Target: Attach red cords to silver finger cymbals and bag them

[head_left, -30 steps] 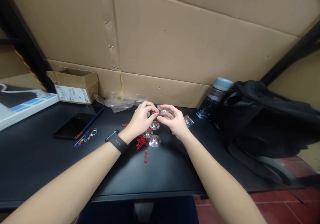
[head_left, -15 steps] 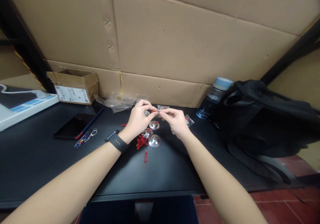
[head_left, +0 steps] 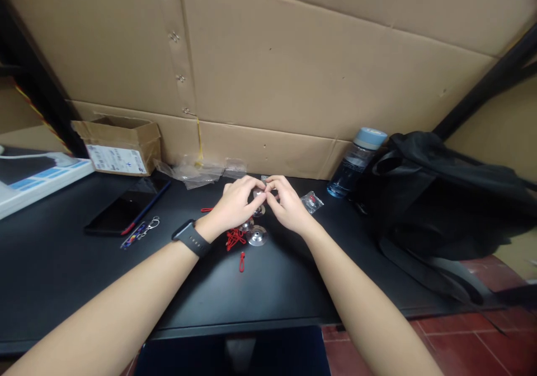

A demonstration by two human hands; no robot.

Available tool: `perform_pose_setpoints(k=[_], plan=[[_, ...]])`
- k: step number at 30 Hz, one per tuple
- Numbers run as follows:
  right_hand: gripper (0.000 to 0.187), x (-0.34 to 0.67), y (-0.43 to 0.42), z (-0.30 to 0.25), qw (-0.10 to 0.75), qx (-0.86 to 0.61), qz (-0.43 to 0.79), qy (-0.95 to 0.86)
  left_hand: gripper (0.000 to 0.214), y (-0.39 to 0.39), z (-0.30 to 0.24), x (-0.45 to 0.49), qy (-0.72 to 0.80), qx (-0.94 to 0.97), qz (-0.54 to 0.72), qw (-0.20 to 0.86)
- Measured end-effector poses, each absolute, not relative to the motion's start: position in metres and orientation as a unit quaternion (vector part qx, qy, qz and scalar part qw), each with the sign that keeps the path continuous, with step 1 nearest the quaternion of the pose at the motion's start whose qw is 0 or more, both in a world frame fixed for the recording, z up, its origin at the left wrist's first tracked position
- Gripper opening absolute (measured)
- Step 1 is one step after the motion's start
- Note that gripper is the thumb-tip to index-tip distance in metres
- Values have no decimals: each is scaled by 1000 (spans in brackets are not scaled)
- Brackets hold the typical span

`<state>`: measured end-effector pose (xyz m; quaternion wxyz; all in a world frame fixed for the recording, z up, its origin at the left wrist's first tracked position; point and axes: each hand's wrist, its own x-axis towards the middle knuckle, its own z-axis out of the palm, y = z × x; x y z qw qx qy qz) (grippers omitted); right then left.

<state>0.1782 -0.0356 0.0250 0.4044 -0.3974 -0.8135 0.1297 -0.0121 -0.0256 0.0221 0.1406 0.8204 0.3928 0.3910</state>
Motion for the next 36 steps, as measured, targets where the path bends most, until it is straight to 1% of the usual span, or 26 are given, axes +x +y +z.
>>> perform_pose_setpoints(k=[3,7,10,12,14,17,19,24,27,29,32,36], plan=[[9,180,-35,25,404,-400,112,-815,23,-24,19,-12,383,851,330,142],[10,181,-35,28,402,-397,99,-819,17,-20,16,-14,394,848,343,89],[12,182,-35,29,393,-401,68,-825,19,-18,17,-18,416,838,352,37],[22,182,-34,26,348,-428,36,-834,21,-15,18,-22,427,834,351,18],[33,182,-31,20,275,-463,15,-843,21,-12,17,-27,435,831,348,10],[37,180,-23,8,181,-478,16,-859,22,-7,15,-32,452,819,353,4],[38,180,-18,3,161,-466,29,-870,24,-5,15,-33,461,813,357,7],[37,183,-17,10,226,-384,95,-890,20,-3,17,-36,471,800,371,14],[32,182,-24,15,232,-348,131,-899,17,-4,19,-37,466,795,387,20],[25,179,-25,16,234,-350,130,-897,18,-5,21,-37,449,801,393,42],[23,175,-22,12,239,-375,107,-889,19,-7,23,-37,423,809,401,75],[16,177,-18,10,228,-434,84,-868,19,-8,25,-37,424,804,410,80]])
